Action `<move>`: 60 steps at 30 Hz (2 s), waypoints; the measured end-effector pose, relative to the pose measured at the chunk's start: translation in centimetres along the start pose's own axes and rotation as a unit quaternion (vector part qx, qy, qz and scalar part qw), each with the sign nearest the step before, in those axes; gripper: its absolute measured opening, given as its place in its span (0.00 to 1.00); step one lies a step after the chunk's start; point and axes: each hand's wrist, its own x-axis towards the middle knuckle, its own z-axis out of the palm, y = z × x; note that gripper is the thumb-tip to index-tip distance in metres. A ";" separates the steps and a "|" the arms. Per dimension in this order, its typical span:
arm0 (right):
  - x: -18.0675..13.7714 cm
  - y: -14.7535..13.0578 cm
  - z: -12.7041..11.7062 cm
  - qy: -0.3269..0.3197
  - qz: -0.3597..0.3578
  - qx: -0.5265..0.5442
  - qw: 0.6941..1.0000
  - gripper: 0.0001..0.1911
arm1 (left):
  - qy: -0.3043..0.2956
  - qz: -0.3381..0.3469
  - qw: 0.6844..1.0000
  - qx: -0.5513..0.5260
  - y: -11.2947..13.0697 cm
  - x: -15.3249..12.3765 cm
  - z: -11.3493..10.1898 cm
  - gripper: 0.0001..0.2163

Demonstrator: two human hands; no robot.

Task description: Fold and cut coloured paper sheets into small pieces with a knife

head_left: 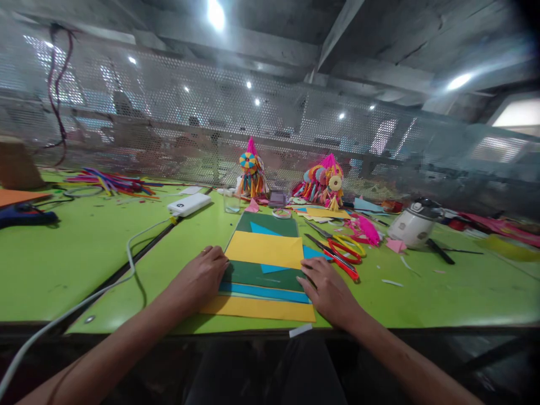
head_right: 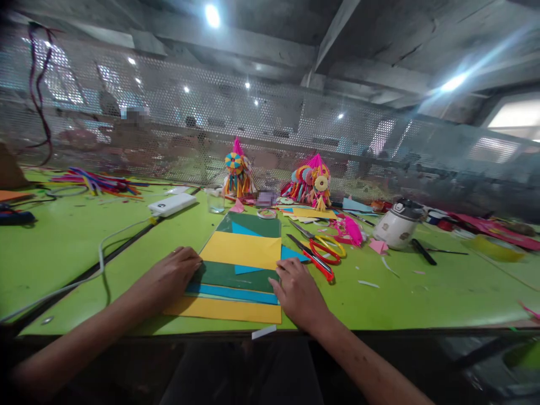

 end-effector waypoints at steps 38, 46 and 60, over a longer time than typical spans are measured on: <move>9.9 7.2 2.4 0.055 0.146 0.259 0.953 0.08 | 0.096 -0.135 0.979 -0.118 -2.6 0.4 0.2 0.18; 9.8 6.3 1.1 0.130 0.120 0.356 0.918 0.12 | 0.076 -0.270 0.898 -0.338 -5.1 10.3 -3.5 0.34; 9.8 7.1 -0.5 0.161 0.168 0.452 0.861 0.23 | 0.169 -0.158 0.782 -0.578 -4.5 11.5 -0.6 0.27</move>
